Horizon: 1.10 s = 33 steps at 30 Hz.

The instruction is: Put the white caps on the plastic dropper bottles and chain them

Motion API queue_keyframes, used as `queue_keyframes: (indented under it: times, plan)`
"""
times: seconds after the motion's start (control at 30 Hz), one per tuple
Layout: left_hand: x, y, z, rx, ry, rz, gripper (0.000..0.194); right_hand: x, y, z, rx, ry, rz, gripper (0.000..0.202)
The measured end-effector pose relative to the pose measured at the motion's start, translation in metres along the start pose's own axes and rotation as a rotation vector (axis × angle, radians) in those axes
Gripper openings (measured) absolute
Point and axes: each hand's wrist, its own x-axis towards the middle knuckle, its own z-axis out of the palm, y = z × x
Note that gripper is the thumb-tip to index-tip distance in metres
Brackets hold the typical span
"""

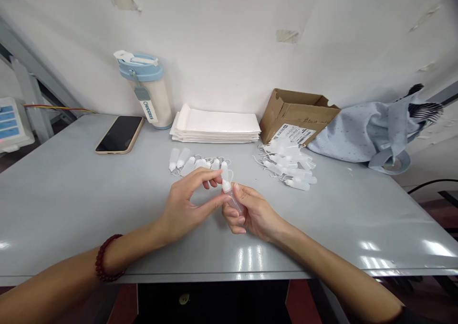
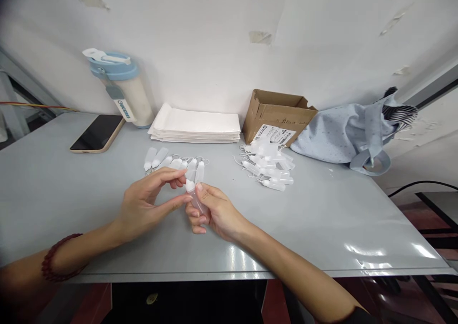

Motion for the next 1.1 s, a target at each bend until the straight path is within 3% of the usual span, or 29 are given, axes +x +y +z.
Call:
queue_keyframes:
  times: [0.63,0.9,1.1]
  plan:
    - [-0.0053,-0.002,0.0064,-0.026,0.006,-0.053,0.033,0.0007,0.0011,0.0002,-0.027,0.04,0.011,0.032]
    - [-0.0046,0.0016,0.0094,0.301,-0.097,-0.006,0.087,0.0038,-0.0063,0.0006,-0.148,0.141,-0.144,0.038]
    - [-0.003,-0.0039,0.0081,0.501,-0.153,0.194,0.09,0.0056,-0.0022,-0.0005,-0.233,0.17,-0.161,0.044]
